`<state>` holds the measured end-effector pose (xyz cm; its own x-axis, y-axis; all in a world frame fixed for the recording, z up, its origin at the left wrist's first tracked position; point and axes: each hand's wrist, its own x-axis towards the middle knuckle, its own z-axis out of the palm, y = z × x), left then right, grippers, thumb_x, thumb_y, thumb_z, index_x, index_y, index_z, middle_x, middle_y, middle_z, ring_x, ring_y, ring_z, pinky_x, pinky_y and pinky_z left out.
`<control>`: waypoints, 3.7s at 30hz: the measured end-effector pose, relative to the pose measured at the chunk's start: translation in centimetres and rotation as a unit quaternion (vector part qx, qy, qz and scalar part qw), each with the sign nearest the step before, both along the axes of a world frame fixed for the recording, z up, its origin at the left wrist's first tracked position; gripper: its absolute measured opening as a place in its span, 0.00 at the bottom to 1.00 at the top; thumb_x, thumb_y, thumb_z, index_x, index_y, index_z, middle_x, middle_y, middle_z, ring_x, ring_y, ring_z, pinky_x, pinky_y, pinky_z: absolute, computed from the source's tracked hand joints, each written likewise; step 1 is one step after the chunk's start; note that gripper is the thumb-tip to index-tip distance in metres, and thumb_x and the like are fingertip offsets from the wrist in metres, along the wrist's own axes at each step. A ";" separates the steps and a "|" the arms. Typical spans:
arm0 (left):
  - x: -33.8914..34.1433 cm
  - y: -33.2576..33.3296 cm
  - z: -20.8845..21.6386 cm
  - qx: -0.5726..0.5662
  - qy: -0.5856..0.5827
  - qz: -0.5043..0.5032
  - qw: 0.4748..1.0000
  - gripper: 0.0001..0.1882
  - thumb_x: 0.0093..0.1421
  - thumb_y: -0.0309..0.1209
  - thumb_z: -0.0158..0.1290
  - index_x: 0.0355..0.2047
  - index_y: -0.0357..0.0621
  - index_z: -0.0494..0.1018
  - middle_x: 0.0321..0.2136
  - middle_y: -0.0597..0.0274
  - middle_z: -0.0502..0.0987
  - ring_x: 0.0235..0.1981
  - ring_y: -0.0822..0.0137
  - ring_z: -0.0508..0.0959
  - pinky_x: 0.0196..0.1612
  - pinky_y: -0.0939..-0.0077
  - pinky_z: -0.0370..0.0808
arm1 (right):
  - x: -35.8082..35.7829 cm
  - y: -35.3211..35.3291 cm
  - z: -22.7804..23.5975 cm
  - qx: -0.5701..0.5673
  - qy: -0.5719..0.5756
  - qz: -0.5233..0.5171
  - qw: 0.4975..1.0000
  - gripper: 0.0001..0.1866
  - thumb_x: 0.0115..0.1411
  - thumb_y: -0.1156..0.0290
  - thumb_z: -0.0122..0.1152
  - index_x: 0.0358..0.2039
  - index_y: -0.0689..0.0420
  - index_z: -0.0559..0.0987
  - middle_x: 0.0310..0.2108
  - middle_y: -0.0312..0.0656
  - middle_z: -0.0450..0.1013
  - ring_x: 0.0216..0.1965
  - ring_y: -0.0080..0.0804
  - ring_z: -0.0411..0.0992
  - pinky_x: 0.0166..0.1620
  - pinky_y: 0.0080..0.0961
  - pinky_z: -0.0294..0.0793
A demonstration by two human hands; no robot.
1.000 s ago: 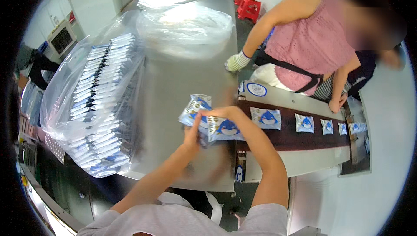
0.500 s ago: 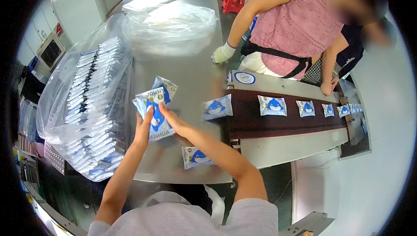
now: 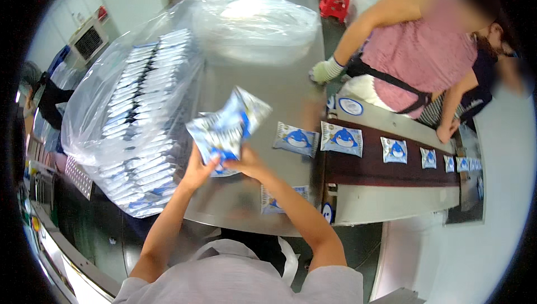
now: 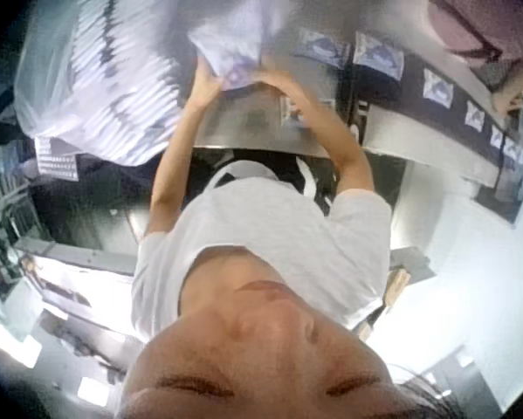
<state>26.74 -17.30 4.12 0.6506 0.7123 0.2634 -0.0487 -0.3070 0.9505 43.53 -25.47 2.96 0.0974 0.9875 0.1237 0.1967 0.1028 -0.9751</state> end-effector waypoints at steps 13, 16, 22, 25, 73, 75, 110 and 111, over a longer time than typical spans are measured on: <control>-0.5 -1.9 3.1 -0.151 0.013 0.006 0.988 0.54 0.42 0.30 0.68 0.61 0.34 0.42 0.55 0.51 0.61 0.56 0.60 0.63 0.60 0.67 0.59 | -2.1 0.1 3.3 -0.130 0.147 0.046 0.980 0.30 0.37 0.73 0.74 0.44 0.60 0.74 0.38 0.38 0.74 0.42 0.29 0.71 0.46 0.27 0.70; -0.5 -4.5 13.2 0.216 0.110 0.305 0.921 0.55 0.39 0.32 0.69 0.60 0.32 0.45 0.51 0.44 0.63 0.54 0.50 0.65 0.56 0.63 0.64 | -1.5 -0.1 4.5 -0.084 -0.060 0.046 0.994 0.34 0.37 0.69 0.74 0.47 0.60 0.71 0.45 0.42 0.71 0.49 0.34 0.68 0.53 0.32 0.65; 1.2 -0.5 18.5 0.170 0.115 0.034 0.978 0.24 0.42 0.29 0.67 0.39 0.35 0.72 0.34 0.60 0.76 0.36 0.67 0.76 0.40 0.73 0.71 | -4.0 -0.7 5.1 -0.039 0.031 0.057 0.997 0.34 0.40 0.67 0.73 0.49 0.60 0.70 0.51 0.46 0.66 0.54 0.37 0.64 0.55 0.32 0.63; -1.8 -1.1 25.8 -0.019 -0.201 0.019 0.979 0.13 0.47 0.22 0.63 0.33 0.37 0.73 0.27 0.68 0.77 0.27 0.81 0.72 0.30 0.85 0.71 | -3.5 -1.5 3.8 -0.060 0.072 0.054 0.994 0.38 0.38 0.74 0.72 0.52 0.60 0.67 0.48 0.43 0.68 0.48 0.36 0.68 0.48 0.31 0.71; -14.2 -6.2 18.7 -0.163 -0.100 -0.152 0.970 0.11 0.54 0.33 0.59 0.28 0.39 0.71 0.30 0.51 0.79 0.27 0.64 0.78 0.33 0.77 0.74 | 9.7 15.4 27.0 -0.048 -0.417 0.291 0.860 0.23 0.62 0.57 0.51 0.56 0.53 0.68 0.54 0.36 0.67 0.54 0.28 0.64 0.55 0.27 0.64; -12.7 -7.3 12.7 -0.294 -0.081 -0.058 0.951 0.12 0.60 0.36 0.54 0.32 0.38 0.69 0.32 0.53 0.78 0.31 0.68 0.78 0.35 0.75 0.76 | 17.4 12.5 23.5 -0.176 -0.502 0.275 0.800 0.26 0.60 0.60 0.57 0.56 0.57 0.67 0.54 0.39 0.67 0.55 0.29 0.63 0.55 0.28 0.64; -11.6 -10.5 2.0 -0.311 0.064 0.002 0.948 0.25 0.53 0.36 0.60 0.47 0.35 0.67 0.31 0.59 0.76 0.30 0.73 0.74 0.29 0.77 0.74 | -12.5 23.9 24.5 0.280 -0.773 0.089 0.562 0.42 0.30 0.64 0.69 0.51 0.59 0.67 0.39 0.44 0.70 0.42 0.40 0.69 0.44 0.35 0.64; -12.2 -10.2 2.4 -0.291 0.077 0.004 0.954 0.25 0.53 0.35 0.60 0.47 0.36 0.67 0.31 0.58 0.76 0.30 0.73 0.75 0.30 0.74 0.74 | -14.1 24.7 22.7 0.267 -0.785 0.109 0.548 0.41 0.31 0.64 0.69 0.50 0.58 0.67 0.39 0.44 0.70 0.42 0.39 0.69 0.46 0.37 0.63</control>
<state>14.51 -27.53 6.55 0.6432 0.7141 -0.2762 0.1053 0.2748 0.9557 29.48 -0.77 25.67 -0.6565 0.7365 0.1627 0.6767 0.4798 0.5585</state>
